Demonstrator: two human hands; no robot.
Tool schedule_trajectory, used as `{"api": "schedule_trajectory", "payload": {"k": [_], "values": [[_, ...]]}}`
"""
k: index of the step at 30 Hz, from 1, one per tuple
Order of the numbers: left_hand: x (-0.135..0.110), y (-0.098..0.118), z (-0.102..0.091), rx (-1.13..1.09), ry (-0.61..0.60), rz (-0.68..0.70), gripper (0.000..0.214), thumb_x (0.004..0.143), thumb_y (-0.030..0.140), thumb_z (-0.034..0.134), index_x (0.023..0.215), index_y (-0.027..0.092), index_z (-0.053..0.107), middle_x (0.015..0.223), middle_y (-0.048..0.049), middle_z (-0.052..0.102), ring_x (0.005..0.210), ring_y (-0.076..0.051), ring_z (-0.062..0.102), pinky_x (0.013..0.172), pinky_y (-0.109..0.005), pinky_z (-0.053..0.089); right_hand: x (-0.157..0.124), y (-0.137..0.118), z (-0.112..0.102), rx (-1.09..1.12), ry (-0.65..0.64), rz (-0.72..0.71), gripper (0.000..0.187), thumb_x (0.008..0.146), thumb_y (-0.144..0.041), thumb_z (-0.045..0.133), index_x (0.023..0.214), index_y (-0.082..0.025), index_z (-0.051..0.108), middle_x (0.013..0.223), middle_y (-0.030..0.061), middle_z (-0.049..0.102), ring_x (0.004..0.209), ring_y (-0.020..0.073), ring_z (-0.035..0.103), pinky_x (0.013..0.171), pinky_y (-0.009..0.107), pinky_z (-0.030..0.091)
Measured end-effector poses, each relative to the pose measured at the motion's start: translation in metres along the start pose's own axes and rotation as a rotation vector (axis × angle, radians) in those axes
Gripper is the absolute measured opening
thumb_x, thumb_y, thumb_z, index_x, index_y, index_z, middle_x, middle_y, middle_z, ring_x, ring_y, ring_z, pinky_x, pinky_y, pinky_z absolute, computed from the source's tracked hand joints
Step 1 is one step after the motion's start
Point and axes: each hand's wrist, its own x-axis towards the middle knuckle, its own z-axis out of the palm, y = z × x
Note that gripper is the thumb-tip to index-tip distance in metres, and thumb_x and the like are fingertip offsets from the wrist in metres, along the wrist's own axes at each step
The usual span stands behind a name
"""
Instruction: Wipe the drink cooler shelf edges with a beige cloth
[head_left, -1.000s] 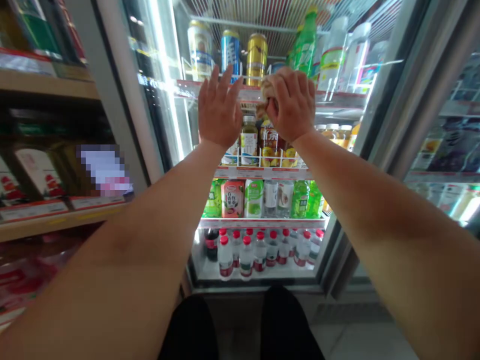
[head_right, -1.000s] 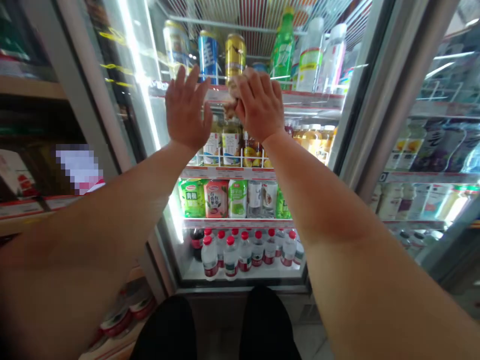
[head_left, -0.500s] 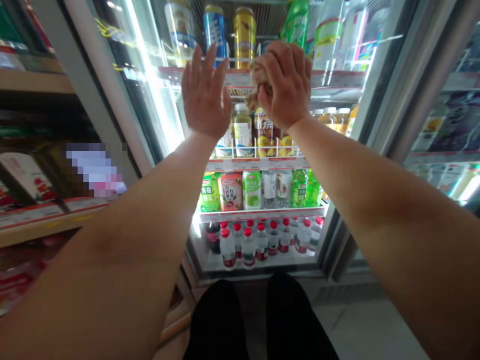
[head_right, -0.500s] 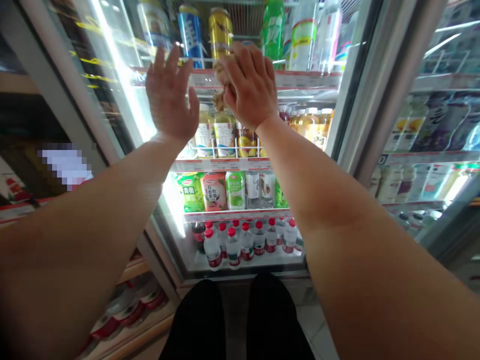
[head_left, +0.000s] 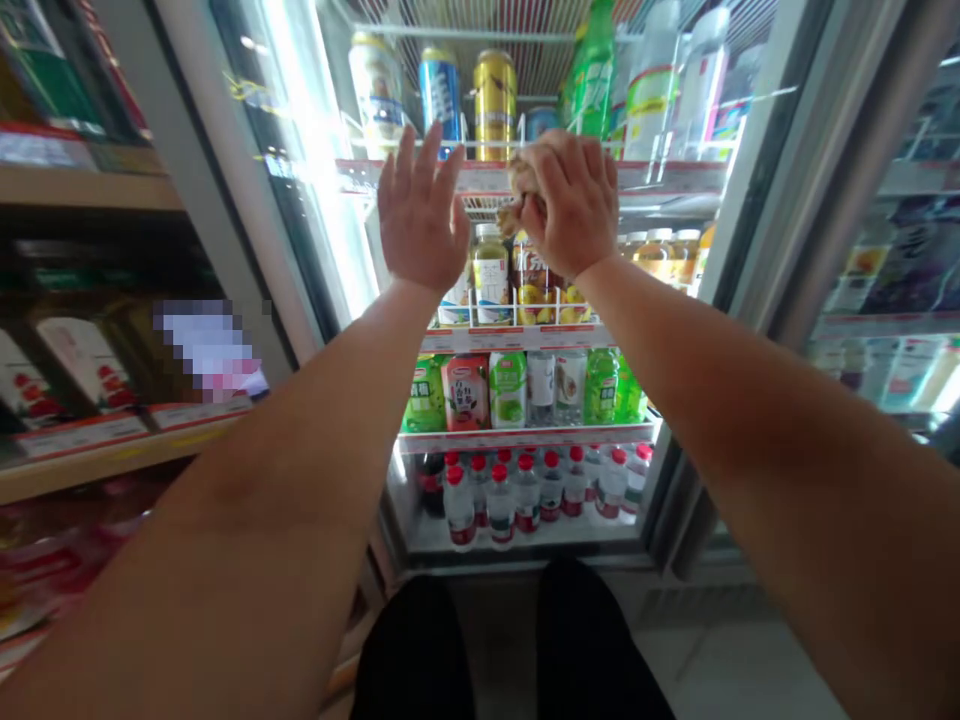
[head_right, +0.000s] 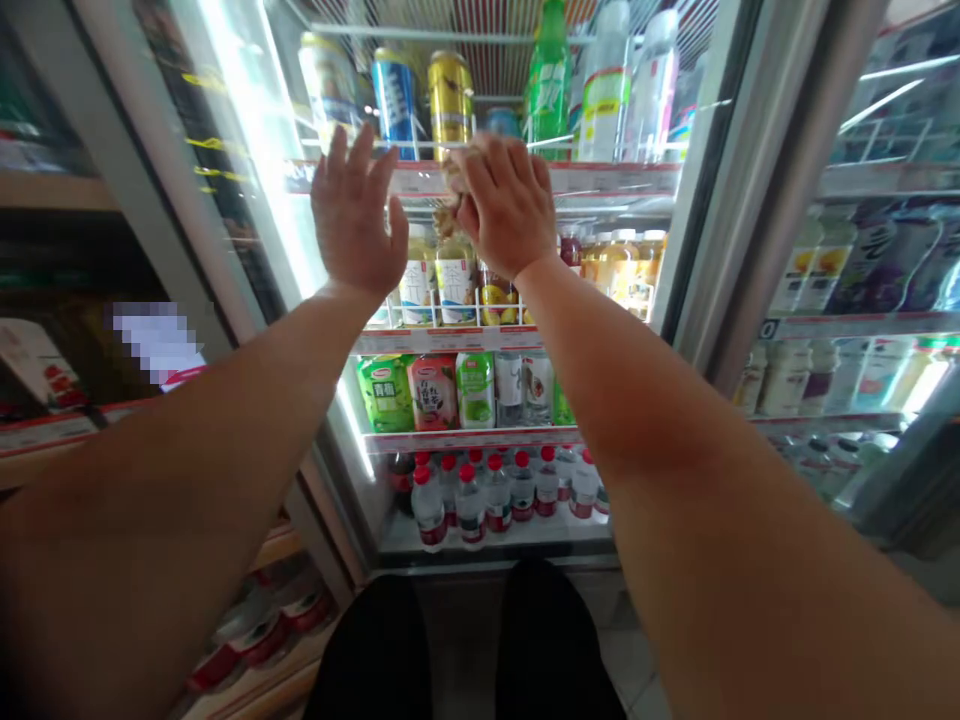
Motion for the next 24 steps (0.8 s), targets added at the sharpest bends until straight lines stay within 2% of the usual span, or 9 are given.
{"api": "schedule_trajectory", "payload": {"k": [4,7,10,12,16,21,24], "values": [[0.000,-0.002,0.002,0.041,0.030,0.018,0.059,0.094,0.038,0.042,0.152,0.027,0.038,0.161,0.0202,0.015,0.153,-0.011,0.001,0.129,-0.042,-0.001,-0.001,0.002,0.002,-0.019,0.088,0.102,0.042,0.088,-0.033,0.045,0.128,-0.036,0.053,0.139,0.0024,0.056,0.125,0.0292,0.047,0.108,0.048,0.039],[0.000,0.000,-0.001,-0.012,0.002,0.000,0.058,0.094,0.039,0.043,0.151,0.032,0.037,0.160,0.0231,0.014,0.153,-0.011,-0.001,0.129,-0.044,-0.005,-0.002,0.003,0.005,-0.050,0.061,0.011,0.041,0.090,-0.032,0.045,0.130,-0.031,0.052,0.140,0.0042,0.055,0.125,0.0288,0.047,0.107,0.048,0.039],[-0.001,0.003,-0.005,0.008,-0.016,-0.004,0.058,0.094,0.038,0.043,0.152,0.030,0.038,0.160,0.0197,0.017,0.153,-0.014,0.002,0.130,-0.044,0.000,-0.004,0.002,0.006,-0.065,0.065,-0.036,0.040,0.090,-0.032,0.049,0.129,-0.029,0.054,0.138,0.0044,0.057,0.123,0.0285,0.048,0.105,0.046,0.040],[-0.001,0.005,-0.006,0.041,-0.008,-0.005,0.059,0.094,0.036,0.044,0.152,0.026,0.039,0.161,0.0164,0.019,0.153,-0.015,0.004,0.130,-0.045,0.002,-0.004,0.002,0.005,-0.045,0.105,0.020,0.039,0.088,-0.031,0.050,0.127,-0.031,0.055,0.136,0.0035,0.058,0.122,0.0279,0.048,0.105,0.045,0.040],[-0.001,0.005,-0.006,0.048,0.001,0.000,0.060,0.092,0.034,0.046,0.151,0.026,0.039,0.161,0.0167,0.020,0.153,-0.016,0.005,0.130,-0.048,0.004,-0.004,0.001,0.004,0.005,0.158,0.114,0.039,0.087,-0.028,0.051,0.125,-0.029,0.056,0.135,0.0044,0.058,0.122,0.0273,0.047,0.106,0.044,0.040],[0.000,0.005,-0.007,0.078,-0.015,-0.017,0.058,0.094,0.037,0.042,0.151,0.029,0.039,0.160,0.0197,0.018,0.153,-0.012,0.004,0.130,-0.043,0.004,-0.009,0.003,0.009,0.008,0.076,0.001,0.038,0.089,-0.030,0.049,0.127,-0.029,0.053,0.136,0.0044,0.056,0.122,0.0278,0.045,0.105,0.048,0.037],[-0.001,0.005,-0.006,0.083,-0.012,-0.014,0.057,0.095,0.038,0.042,0.150,0.029,0.039,0.160,0.0199,0.017,0.153,-0.010,0.003,0.130,-0.040,0.003,-0.010,0.004,0.013,0.005,0.095,-0.015,0.040,0.087,-0.031,0.052,0.127,-0.030,0.053,0.136,0.0043,0.057,0.121,0.0280,0.045,0.105,0.048,0.037]]}}
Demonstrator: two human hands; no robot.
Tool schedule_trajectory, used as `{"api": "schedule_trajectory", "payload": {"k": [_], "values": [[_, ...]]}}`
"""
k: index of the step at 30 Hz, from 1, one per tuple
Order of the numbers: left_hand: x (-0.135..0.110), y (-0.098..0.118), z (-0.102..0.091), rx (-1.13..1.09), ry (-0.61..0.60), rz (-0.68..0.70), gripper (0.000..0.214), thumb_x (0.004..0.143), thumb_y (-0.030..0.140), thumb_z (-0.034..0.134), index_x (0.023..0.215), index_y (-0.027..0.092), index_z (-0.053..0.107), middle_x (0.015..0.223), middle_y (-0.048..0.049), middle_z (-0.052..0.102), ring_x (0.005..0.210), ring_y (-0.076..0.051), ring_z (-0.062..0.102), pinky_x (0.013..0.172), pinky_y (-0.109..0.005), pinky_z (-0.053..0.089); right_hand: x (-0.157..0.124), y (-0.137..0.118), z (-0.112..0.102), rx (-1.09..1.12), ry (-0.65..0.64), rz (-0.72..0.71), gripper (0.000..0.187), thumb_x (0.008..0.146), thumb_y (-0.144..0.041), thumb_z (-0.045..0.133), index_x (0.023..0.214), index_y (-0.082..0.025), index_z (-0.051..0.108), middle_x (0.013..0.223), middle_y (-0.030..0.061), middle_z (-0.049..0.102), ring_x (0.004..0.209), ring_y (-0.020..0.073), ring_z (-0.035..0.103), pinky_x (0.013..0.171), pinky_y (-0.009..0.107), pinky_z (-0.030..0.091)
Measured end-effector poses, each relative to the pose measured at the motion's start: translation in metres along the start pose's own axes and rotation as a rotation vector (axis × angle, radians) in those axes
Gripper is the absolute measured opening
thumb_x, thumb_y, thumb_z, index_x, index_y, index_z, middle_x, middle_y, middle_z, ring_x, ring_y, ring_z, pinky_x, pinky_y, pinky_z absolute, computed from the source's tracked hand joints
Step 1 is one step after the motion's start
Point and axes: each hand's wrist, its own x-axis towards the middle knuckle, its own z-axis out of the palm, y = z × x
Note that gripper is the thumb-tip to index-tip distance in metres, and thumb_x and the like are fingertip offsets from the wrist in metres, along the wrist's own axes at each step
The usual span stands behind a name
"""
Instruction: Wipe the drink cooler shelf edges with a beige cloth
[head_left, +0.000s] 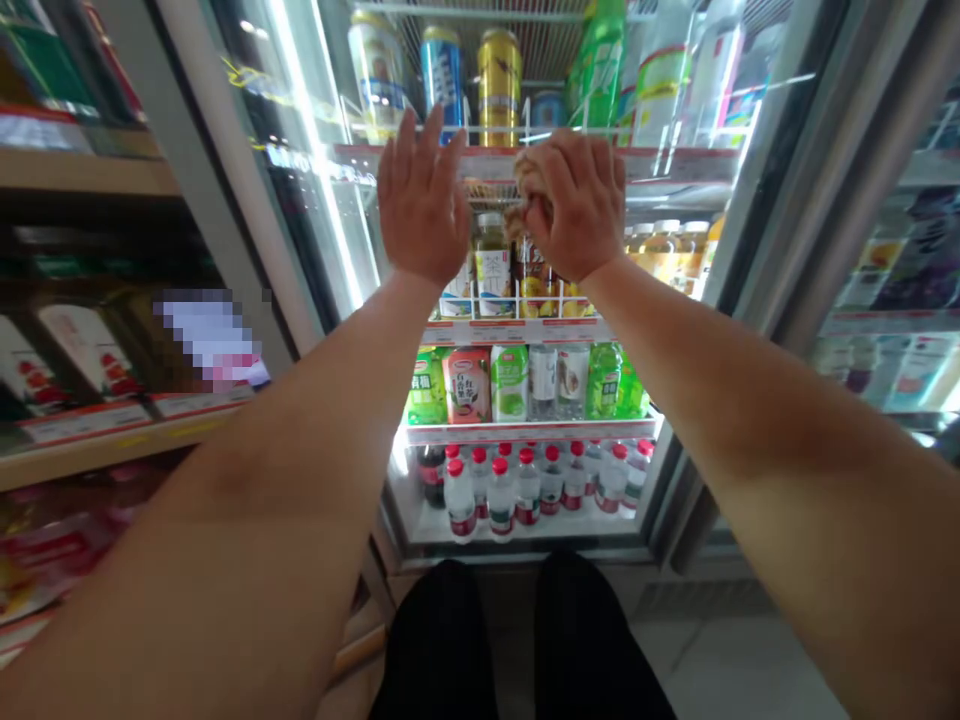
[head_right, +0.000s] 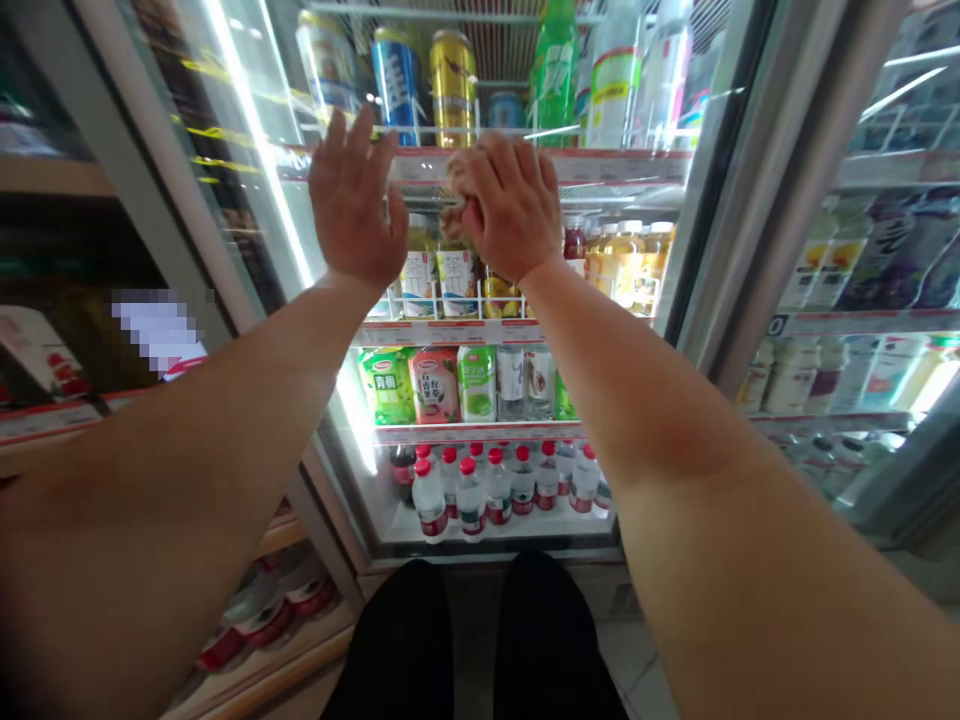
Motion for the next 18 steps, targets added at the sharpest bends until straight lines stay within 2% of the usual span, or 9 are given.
{"api": "schedule_trajectory", "payload": {"k": [4,6,9,13,16,18], "values": [[-0.001,-0.002,0.003,-0.005,0.023,0.015,0.056,0.096,0.037,0.041,0.150,0.027,0.038,0.161,0.0194,0.017,0.153,-0.011,0.002,0.130,-0.044,0.003,0.000,-0.001,-0.002,0.029,0.056,0.126,0.042,0.085,-0.029,0.052,0.127,-0.027,0.056,0.136,0.0057,0.057,0.124,0.0285,0.047,0.106,0.046,0.038],[-0.001,-0.004,0.004,-0.052,0.007,0.013,0.056,0.096,0.038,0.042,0.151,0.029,0.036,0.161,0.0204,0.015,0.153,-0.009,-0.001,0.130,-0.043,-0.001,-0.001,-0.002,-0.005,0.052,0.054,0.144,0.042,0.086,-0.027,0.049,0.128,-0.027,0.056,0.136,0.0067,0.056,0.126,0.0298,0.046,0.107,0.047,0.037],[-0.001,-0.003,0.003,-0.113,-0.012,0.005,0.057,0.095,0.040,0.043,0.151,0.032,0.035,0.161,0.0214,0.014,0.153,-0.009,-0.003,0.130,-0.043,-0.006,-0.003,-0.003,-0.009,0.033,0.027,0.116,0.041,0.088,-0.028,0.046,0.128,-0.028,0.056,0.136,0.0071,0.056,0.126,0.0315,0.047,0.107,0.048,0.038],[-0.002,0.002,0.000,-0.046,-0.018,-0.029,0.057,0.095,0.038,0.039,0.151,0.029,0.038,0.161,0.0163,0.018,0.153,-0.012,0.001,0.131,-0.042,-0.001,-0.004,-0.003,-0.008,-0.020,0.016,0.066,0.040,0.088,-0.030,0.049,0.127,-0.030,0.056,0.135,0.0054,0.058,0.123,0.0308,0.049,0.104,0.048,0.041],[-0.002,0.004,0.000,-0.001,0.000,-0.035,0.058,0.094,0.036,0.039,0.152,0.029,0.040,0.161,0.0155,0.021,0.153,-0.012,0.003,0.131,-0.037,0.002,-0.005,-0.002,-0.006,-0.031,0.017,0.046,0.040,0.087,-0.031,0.051,0.127,-0.028,0.056,0.134,0.0064,0.059,0.119,0.0308,0.049,0.100,0.048,0.042],[-0.002,0.003,0.001,-0.003,-0.001,-0.026,0.059,0.093,0.036,0.041,0.151,0.029,0.039,0.161,0.0159,0.021,0.153,-0.013,0.003,0.130,-0.038,0.001,-0.006,-0.002,-0.006,-0.028,0.001,0.031,0.041,0.087,-0.031,0.052,0.128,-0.026,0.056,0.133,0.0070,0.059,0.118,0.0311,0.049,0.099,0.049,0.042]]}}
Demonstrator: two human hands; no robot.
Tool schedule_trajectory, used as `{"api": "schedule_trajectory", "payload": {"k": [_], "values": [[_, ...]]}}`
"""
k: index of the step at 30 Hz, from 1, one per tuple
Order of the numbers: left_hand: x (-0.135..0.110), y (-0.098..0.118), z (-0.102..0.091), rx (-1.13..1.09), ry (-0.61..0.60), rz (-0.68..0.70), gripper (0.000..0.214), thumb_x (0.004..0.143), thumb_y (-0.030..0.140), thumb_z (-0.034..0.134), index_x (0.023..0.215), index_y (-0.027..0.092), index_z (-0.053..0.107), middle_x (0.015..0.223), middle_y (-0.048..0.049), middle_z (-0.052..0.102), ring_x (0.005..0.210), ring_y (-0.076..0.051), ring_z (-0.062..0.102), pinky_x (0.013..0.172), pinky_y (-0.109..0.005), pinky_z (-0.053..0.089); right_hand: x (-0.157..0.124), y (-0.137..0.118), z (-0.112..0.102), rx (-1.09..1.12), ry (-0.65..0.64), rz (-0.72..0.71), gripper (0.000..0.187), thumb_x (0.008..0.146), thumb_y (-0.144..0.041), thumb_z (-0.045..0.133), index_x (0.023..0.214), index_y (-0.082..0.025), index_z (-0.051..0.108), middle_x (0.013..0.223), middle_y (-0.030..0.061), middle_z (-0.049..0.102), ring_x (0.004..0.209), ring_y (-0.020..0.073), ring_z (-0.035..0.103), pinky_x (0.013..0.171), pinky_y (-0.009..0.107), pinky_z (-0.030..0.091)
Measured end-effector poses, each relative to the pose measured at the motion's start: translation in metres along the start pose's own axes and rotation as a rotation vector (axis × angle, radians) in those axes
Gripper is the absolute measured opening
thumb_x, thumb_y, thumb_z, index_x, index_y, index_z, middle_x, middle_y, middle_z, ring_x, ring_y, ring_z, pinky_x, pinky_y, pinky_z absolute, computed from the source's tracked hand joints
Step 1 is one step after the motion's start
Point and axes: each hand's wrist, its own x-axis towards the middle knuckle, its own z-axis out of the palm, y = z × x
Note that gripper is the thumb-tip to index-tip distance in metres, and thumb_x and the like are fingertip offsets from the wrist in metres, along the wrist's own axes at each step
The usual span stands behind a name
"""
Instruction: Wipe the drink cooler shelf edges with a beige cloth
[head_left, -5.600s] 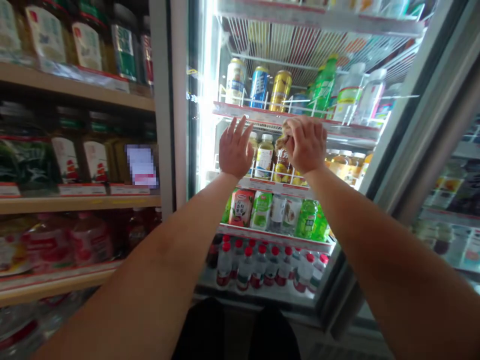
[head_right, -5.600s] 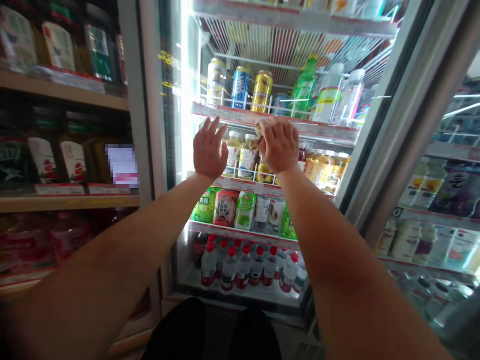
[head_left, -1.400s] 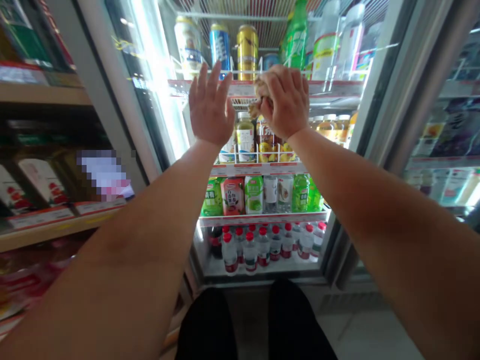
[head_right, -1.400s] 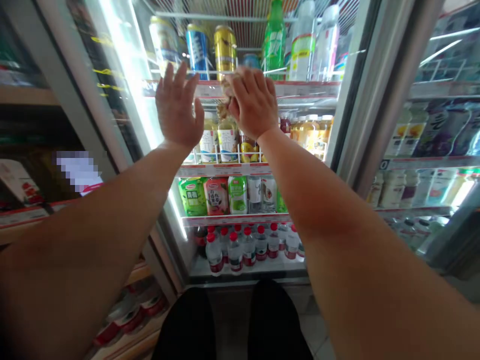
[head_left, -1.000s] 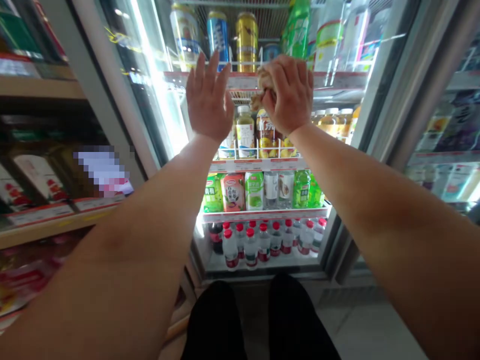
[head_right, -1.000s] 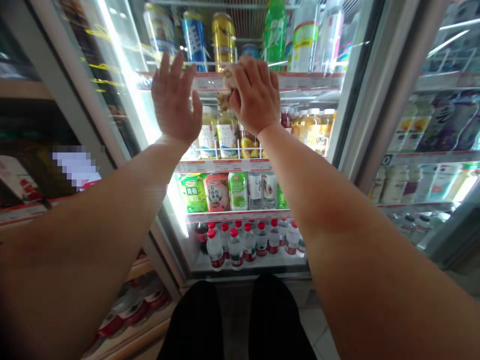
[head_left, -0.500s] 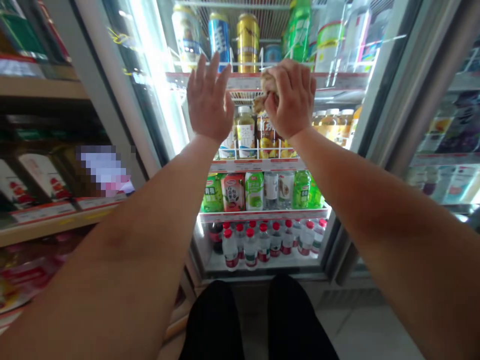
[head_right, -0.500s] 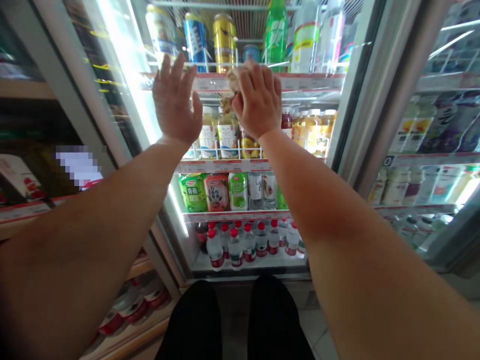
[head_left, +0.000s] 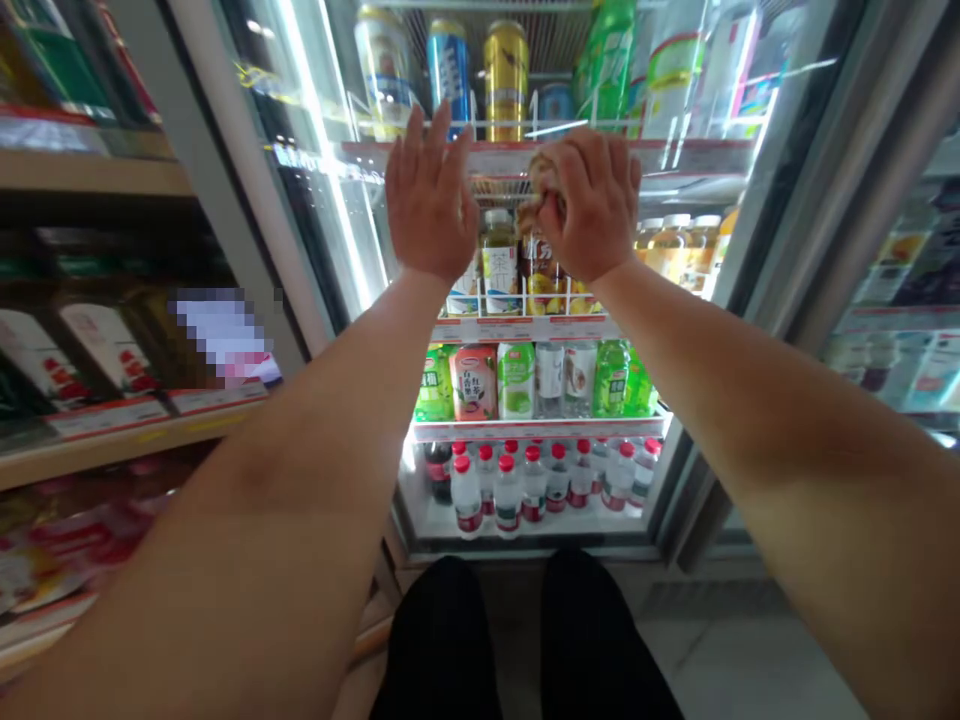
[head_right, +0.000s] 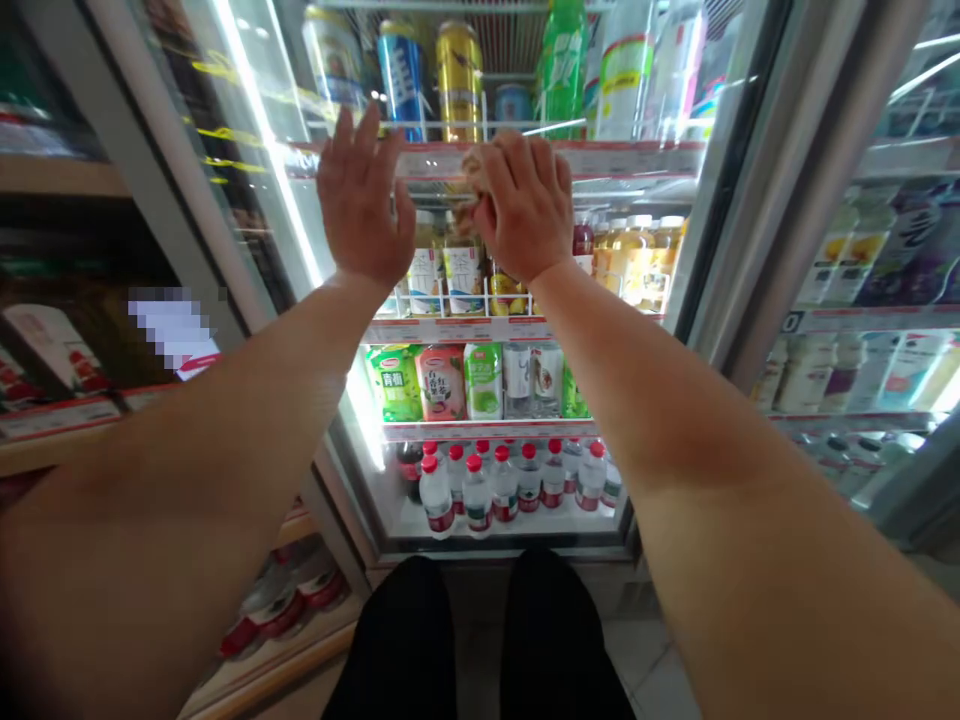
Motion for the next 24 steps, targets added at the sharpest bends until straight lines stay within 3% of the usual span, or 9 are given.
{"api": "schedule_trajectory", "payload": {"k": [4,11,15,21,24], "values": [[0.000,-0.002,0.002,-0.017,0.009,0.021,0.057,0.094,0.033,0.041,0.151,0.029,0.038,0.162,0.0158,0.020,0.153,-0.011,0.002,0.130,-0.043,0.000,-0.004,-0.001,-0.001,0.034,-0.040,-0.025,0.045,0.087,-0.030,0.049,0.133,-0.026,0.054,0.137,0.0068,0.055,0.123,0.0328,0.048,0.103,0.052,0.041],[-0.001,0.003,-0.001,0.035,0.013,-0.011,0.055,0.093,0.034,0.038,0.148,0.032,0.041,0.160,0.0204,0.018,0.152,-0.006,0.003,0.131,-0.039,0.004,-0.005,0.000,-0.002,0.091,-0.078,-0.014,0.045,0.089,-0.030,0.043,0.134,-0.029,0.051,0.140,0.0076,0.052,0.130,0.0355,0.045,0.108,0.059,0.037],[-0.002,0.010,-0.008,0.040,-0.016,-0.038,0.055,0.094,0.039,0.033,0.147,0.029,0.043,0.159,0.0188,0.019,0.153,-0.008,0.004,0.131,-0.039,0.004,-0.002,0.001,-0.003,0.104,-0.093,-0.043,0.044,0.089,-0.030,0.044,0.132,-0.028,0.053,0.139,0.0079,0.052,0.129,0.0353,0.045,0.106,0.059,0.038],[-0.004,0.015,-0.018,-0.025,-0.109,-0.087,0.058,0.093,0.042,0.026,0.150,0.034,0.037,0.156,0.0264,0.009,0.152,-0.006,-0.002,0.131,-0.037,-0.004,0.012,-0.003,-0.001,0.084,0.005,-0.032,0.038,0.085,-0.028,0.051,0.122,-0.030,0.058,0.130,0.0042,0.060,0.119,0.0311,0.049,0.101,0.051,0.042],[-0.004,0.014,-0.017,-0.048,-0.098,-0.086,0.057,0.093,0.045,0.026,0.150,0.039,0.036,0.155,0.0294,0.009,0.151,-0.006,-0.006,0.131,-0.039,-0.003,0.024,0.000,-0.004,0.082,-0.044,-0.063,0.035,0.087,-0.030,0.049,0.120,-0.032,0.056,0.131,0.0039,0.059,0.121,0.0322,0.047,0.100,0.053,0.040]]}}
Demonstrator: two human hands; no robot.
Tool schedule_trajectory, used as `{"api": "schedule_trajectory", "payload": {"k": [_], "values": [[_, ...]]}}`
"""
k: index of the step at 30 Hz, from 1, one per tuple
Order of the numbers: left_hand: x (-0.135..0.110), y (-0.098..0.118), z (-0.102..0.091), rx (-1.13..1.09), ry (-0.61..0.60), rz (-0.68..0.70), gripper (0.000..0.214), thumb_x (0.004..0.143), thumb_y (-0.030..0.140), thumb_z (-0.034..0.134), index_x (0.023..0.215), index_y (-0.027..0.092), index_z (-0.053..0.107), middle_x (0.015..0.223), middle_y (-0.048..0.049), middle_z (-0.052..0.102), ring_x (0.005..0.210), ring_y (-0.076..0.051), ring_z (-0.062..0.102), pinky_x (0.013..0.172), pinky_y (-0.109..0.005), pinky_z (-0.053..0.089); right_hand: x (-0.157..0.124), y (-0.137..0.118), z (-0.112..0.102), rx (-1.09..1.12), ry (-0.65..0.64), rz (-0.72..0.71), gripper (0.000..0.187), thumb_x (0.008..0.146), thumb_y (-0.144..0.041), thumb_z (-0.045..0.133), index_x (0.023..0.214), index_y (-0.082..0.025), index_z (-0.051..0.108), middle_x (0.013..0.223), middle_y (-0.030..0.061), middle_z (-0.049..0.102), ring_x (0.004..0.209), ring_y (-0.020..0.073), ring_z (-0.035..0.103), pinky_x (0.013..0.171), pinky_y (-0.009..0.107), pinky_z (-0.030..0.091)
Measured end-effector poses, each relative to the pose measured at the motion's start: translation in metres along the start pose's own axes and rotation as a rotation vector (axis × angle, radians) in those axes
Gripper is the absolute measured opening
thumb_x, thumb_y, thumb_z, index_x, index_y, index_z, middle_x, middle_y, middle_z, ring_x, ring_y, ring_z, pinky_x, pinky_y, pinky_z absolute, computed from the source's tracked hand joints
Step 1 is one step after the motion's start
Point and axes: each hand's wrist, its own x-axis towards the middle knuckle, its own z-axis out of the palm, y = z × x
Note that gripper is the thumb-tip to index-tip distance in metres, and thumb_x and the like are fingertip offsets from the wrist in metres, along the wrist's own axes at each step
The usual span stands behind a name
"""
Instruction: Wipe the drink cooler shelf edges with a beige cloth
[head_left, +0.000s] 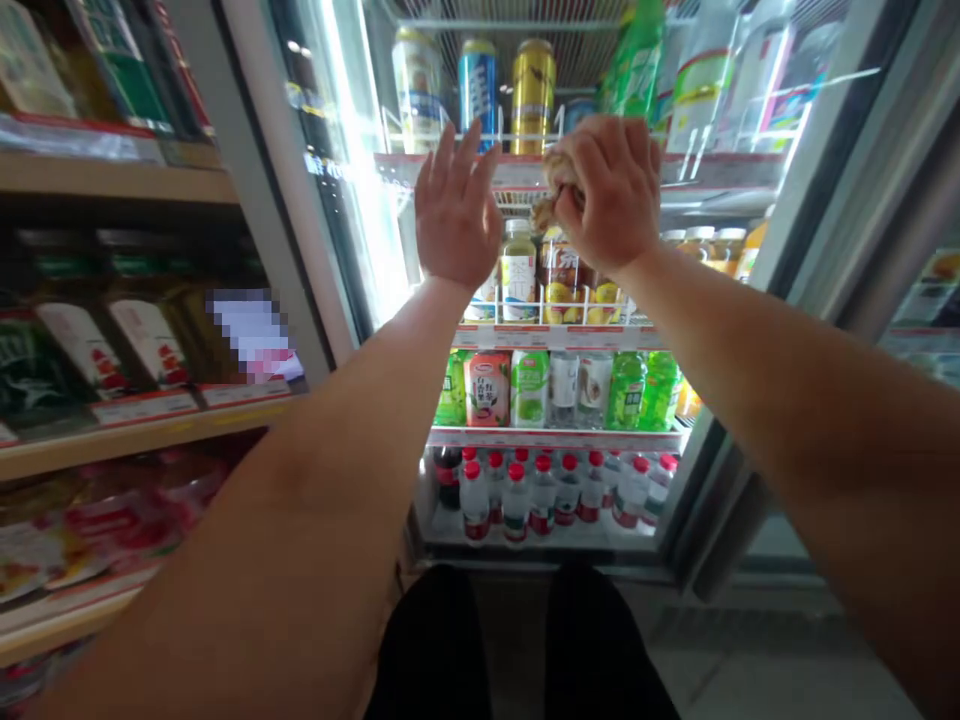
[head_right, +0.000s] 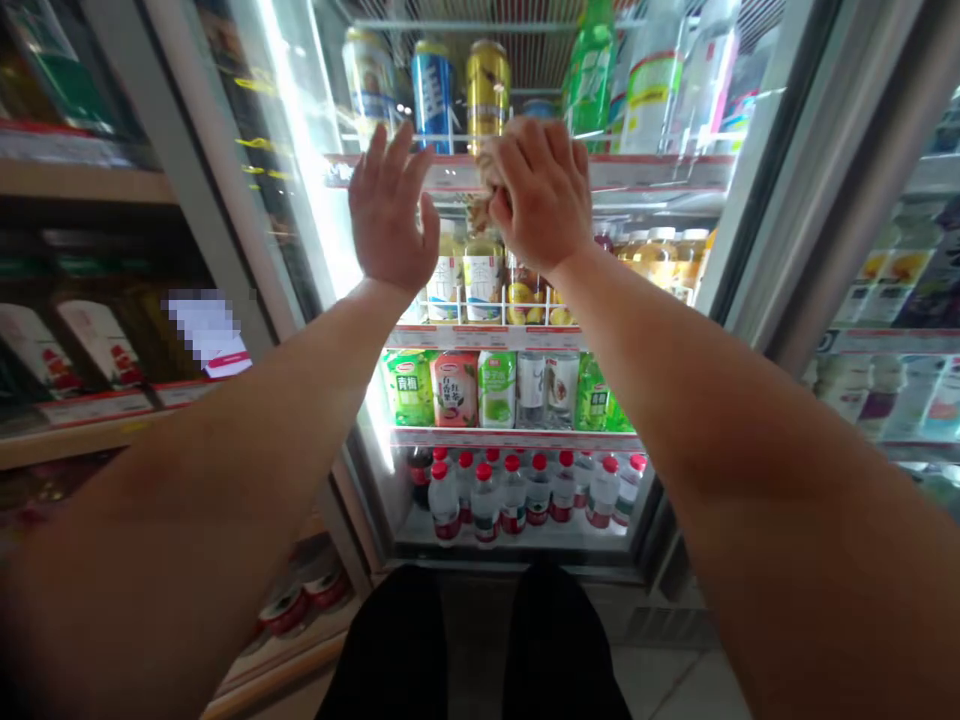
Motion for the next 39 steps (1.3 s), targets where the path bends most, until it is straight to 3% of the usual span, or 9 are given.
{"api": "schedule_trajectory", "payload": {"k": [4,10,17,20,25,31,35,39], "values": [[0.002,-0.004,0.004,0.079,0.035,0.012,0.059,0.093,0.042,0.030,0.150,0.032,0.039,0.158,0.0237,0.015,0.152,-0.006,0.001,0.131,-0.036,0.002,0.006,0.010,-0.004,-0.022,-0.089,-0.062,0.036,0.089,-0.034,0.049,0.124,-0.031,0.053,0.135,0.0053,0.056,0.122,0.0331,0.044,0.099,0.055,0.038],[0.005,-0.007,0.008,0.040,0.050,0.019,0.058,0.092,0.044,0.034,0.149,0.035,0.040,0.157,0.0254,0.017,0.153,-0.008,0.002,0.131,-0.038,0.002,-0.004,0.015,-0.001,-0.074,-0.005,-0.129,0.040,0.089,-0.032,0.050,0.129,-0.032,0.052,0.135,0.0046,0.057,0.119,0.0302,0.048,0.098,0.052,0.043],[0.003,-0.007,0.009,0.049,0.073,0.033,0.057,0.092,0.038,0.037,0.148,0.030,0.042,0.160,0.0177,0.022,0.153,-0.009,0.005,0.131,-0.041,0.005,-0.002,0.018,0.007,0.036,0.270,0.226,0.043,0.084,-0.022,0.057,0.127,-0.019,0.057,0.137,0.0124,0.055,0.126,0.0260,0.046,0.110,0.044,0.039],[0.004,-0.011,0.013,0.037,0.107,0.046,0.056,0.091,0.037,0.039,0.147,0.036,0.044,0.158,0.0218,0.023,0.152,-0.007,0.005,0.131,-0.039,0.007,-0.004,0.019,0.008,0.025,0.206,0.155,0.039,0.086,-0.022,0.055,0.125,-0.026,0.056,0.132,0.0084,0.059,0.122,0.0258,0.047,0.109,0.044,0.039],[0.005,-0.015,0.018,0.057,0.149,0.078,0.056,0.090,0.032,0.041,0.146,0.033,0.047,0.157,0.0174,0.029,0.152,-0.009,0.011,0.130,-0.039,0.011,-0.013,0.013,0.004,-0.067,0.072,-0.095,0.036,0.091,-0.033,0.051,0.127,-0.029,0.054,0.131,0.0064,0.059,0.115,0.0293,0.049,0.097,0.048,0.044],[0.004,-0.014,0.016,0.022,0.134,0.098,0.053,0.094,0.033,0.043,0.147,0.026,0.044,0.160,0.0127,0.027,0.153,-0.014,0.009,0.130,-0.045,0.004,-0.015,0.012,0.002,-0.074,0.073,-0.090,0.035,0.092,-0.032,0.049,0.127,-0.030,0.054,0.132,0.0062,0.059,0.116,0.0305,0.049,0.097,0.048,0.043],[0.004,-0.011,0.014,0.089,0.128,0.088,0.053,0.095,0.030,0.037,0.147,0.024,0.045,0.159,0.0113,0.029,0.152,-0.012,0.010,0.130,-0.041,0.009,-0.015,0.013,0.002,-0.054,0.070,-0.084,0.037,0.091,-0.031,0.050,0.128,-0.030,0.053,0.133,0.0061,0.058,0.118,0.0298,0.048,0.099,0.047,0.042],[0.004,-0.009,0.013,0.097,0.121,0.046,0.055,0.092,0.039,0.039,0.146,0.032,0.046,0.158,0.0186,0.028,0.152,-0.010,0.009,0.130,-0.036,0.010,-0.017,0.013,0.004,-0.018,0.057,-0.072,0.036,0.092,-0.032,0.048,0.128,-0.031,0.053,0.134,0.0048,0.056,0.120,0.0283,0.046,0.102,0.047,0.040]]}}
